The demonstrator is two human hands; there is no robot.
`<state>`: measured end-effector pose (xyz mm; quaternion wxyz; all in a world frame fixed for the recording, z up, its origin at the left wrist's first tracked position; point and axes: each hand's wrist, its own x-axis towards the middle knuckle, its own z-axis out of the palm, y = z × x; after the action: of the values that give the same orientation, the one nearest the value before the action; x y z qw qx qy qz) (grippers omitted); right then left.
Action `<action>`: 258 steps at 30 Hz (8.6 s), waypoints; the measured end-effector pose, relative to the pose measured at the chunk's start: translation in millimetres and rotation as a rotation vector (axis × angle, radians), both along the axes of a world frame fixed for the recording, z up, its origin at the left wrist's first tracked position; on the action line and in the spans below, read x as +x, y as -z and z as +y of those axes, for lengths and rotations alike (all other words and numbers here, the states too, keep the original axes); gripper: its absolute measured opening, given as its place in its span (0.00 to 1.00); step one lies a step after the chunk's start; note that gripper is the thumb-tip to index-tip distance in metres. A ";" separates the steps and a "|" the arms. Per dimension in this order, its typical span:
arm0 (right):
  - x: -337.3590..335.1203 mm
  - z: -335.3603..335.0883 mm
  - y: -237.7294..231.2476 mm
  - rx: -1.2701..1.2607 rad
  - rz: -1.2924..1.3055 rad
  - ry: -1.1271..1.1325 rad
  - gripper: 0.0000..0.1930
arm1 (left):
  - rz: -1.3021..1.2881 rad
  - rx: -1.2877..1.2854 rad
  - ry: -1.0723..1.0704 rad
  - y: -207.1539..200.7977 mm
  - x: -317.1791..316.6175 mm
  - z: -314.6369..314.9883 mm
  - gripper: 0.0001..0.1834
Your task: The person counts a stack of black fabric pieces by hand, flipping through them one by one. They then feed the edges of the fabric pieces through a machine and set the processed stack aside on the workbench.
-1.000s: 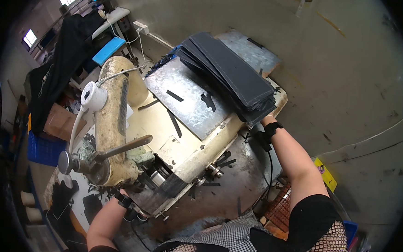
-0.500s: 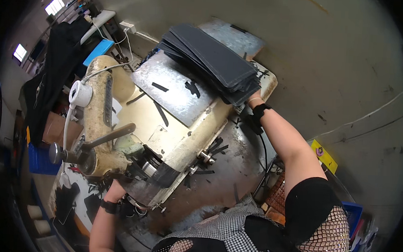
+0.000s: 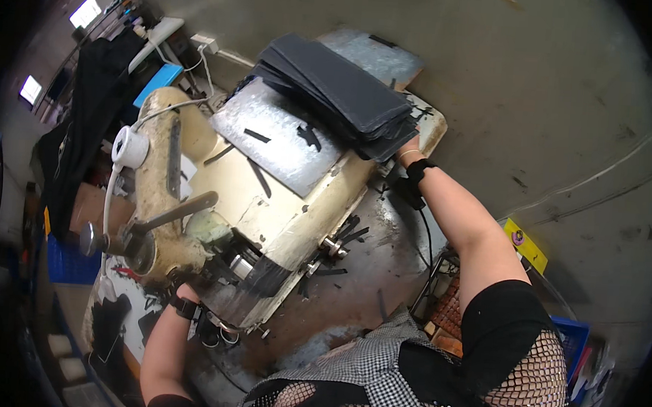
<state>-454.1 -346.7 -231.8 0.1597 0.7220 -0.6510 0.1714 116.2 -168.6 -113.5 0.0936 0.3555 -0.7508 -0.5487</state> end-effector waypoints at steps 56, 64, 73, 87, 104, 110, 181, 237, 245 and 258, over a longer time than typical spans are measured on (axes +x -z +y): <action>17.9 -3.5 -30.3 0.143 -0.097 0.200 0.22 | 0.148 -0.409 -0.207 32.9 -30.4 5.8 0.17; 0.3 5.3 -29.4 0.134 -0.095 0.290 0.22 | 0.064 -0.659 -0.086 24.6 -4.6 8.4 0.18; -18.2 9.6 -35.8 0.134 -0.136 0.414 0.21 | -0.310 -0.114 -0.453 -76.2 39.8 27.3 0.10; 46.5 176.1 -114.9 -0.027 -0.892 -0.108 0.12 | -0.906 -0.426 -1.128 -56.4 129.6 214.4 0.50; 220.2 305.5 -160.7 0.409 -0.728 -0.853 0.08 | -1.091 0.001 -1.197 -21.7 140.4 230.8 0.48; 231.6 315.5 -150.1 0.516 -0.664 -0.970 0.07 | -1.125 0.156 -1.156 -31.2 138.3 220.4 0.56; 178.4 322.5 -100.0 0.874 -1.387 -0.576 0.18 | 0.000 -0.367 -0.977 20.5 -86.8 259.5 0.24; 200.9 352.6 -207.1 1.505 -1.674 -0.515 0.20 | 0.255 -0.585 -0.013 -113.4 -139.5 185.9 0.31; 209.2 351.8 -228.5 1.433 -1.554 -0.658 0.24 | 0.225 -0.268 -0.204 -152.7 -127.7 165.5 0.33; 222.5 350.2 -225.3 1.228 -1.244 -0.898 0.19 | -0.260 -0.090 0.307 -201.2 -186.2 130.8 0.10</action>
<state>-231.6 3.5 -6.6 -0.6948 0.6409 -0.2599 0.1975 -69.9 -37.8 87.7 -0.0732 0.3001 -0.8257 -0.4720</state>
